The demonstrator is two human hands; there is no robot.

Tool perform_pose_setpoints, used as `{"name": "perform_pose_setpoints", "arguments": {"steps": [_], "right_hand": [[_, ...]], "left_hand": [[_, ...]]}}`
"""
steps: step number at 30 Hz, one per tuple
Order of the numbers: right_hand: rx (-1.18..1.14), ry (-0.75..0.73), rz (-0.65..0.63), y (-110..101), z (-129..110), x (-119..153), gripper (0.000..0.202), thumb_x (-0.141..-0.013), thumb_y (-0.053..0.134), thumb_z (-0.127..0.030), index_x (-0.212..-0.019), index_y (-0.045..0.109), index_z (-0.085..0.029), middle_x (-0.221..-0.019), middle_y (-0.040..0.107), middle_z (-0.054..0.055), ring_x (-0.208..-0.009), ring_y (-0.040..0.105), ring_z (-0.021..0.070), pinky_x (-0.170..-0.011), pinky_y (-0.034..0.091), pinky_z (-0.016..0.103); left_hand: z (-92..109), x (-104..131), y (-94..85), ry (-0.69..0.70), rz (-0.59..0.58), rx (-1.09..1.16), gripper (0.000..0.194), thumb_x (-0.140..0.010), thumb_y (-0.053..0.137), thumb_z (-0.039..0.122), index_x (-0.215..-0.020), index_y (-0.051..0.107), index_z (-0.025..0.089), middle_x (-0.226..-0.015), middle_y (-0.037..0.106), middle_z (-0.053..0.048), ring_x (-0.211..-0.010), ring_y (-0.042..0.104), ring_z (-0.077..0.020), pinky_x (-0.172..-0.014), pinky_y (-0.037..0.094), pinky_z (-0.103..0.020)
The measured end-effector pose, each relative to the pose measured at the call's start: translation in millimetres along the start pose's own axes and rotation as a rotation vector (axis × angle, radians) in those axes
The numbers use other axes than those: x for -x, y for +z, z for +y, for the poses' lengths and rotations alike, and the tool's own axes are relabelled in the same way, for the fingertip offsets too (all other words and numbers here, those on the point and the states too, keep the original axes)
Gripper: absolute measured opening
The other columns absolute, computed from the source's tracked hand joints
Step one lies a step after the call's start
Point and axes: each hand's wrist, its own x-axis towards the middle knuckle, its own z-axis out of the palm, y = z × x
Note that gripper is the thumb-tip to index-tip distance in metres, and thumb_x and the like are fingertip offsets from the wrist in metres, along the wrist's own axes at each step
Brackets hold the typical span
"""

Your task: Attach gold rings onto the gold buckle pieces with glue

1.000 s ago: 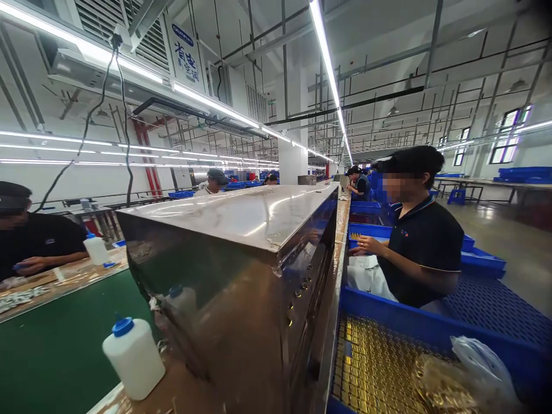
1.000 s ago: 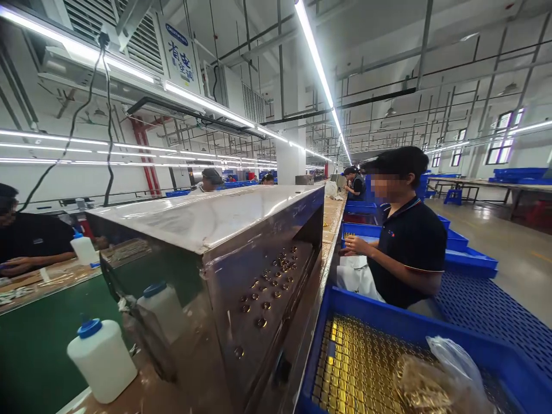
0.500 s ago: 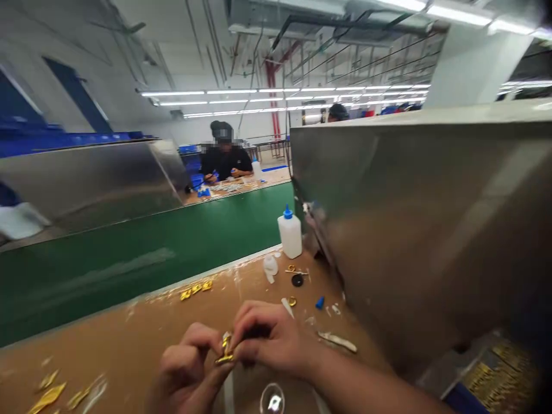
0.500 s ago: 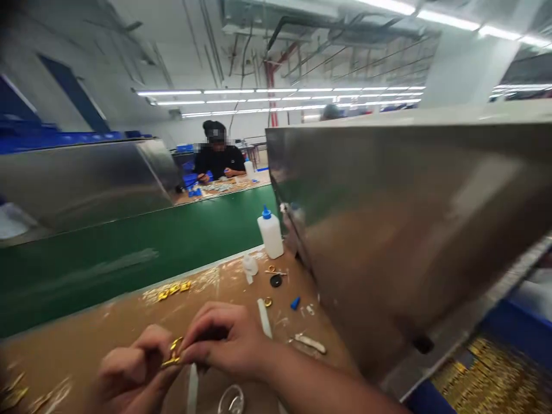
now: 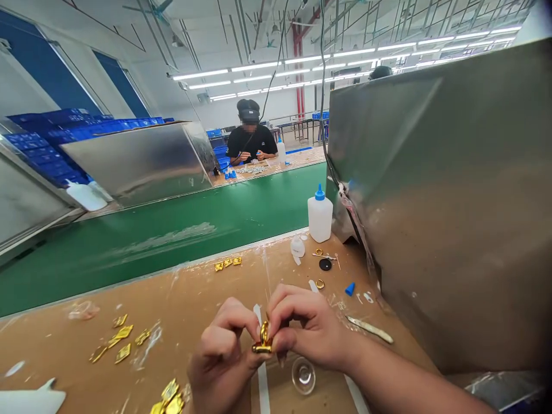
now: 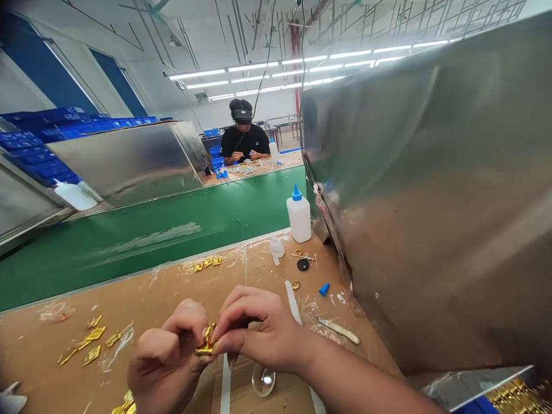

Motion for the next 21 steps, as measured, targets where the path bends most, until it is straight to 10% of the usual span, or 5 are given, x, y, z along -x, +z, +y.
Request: {"name": "perform_pose_setpoints", "arguments": {"steps": [21], "right_hand": [[0.122, -0.146, -0.04, -2.8, -1.1, -3.9, 0.022, -0.087, 0.077, -0.035, -0.081, 0.073, -0.014, -0.081, 0.066, 0.003, -0.074, 0.061, 0.0095, -0.066, 0.052, 0.022]], "left_hand": [[4.8, -0.8, -0.6, 0.021, -0.004, -0.003, 0.041, -0.088, 0.078, 0.014, -0.076, 0.039, 0.02, -0.085, 0.066, 0.0, -0.072, 0.053, -0.0154, -0.066, 0.042, -0.034]]}}
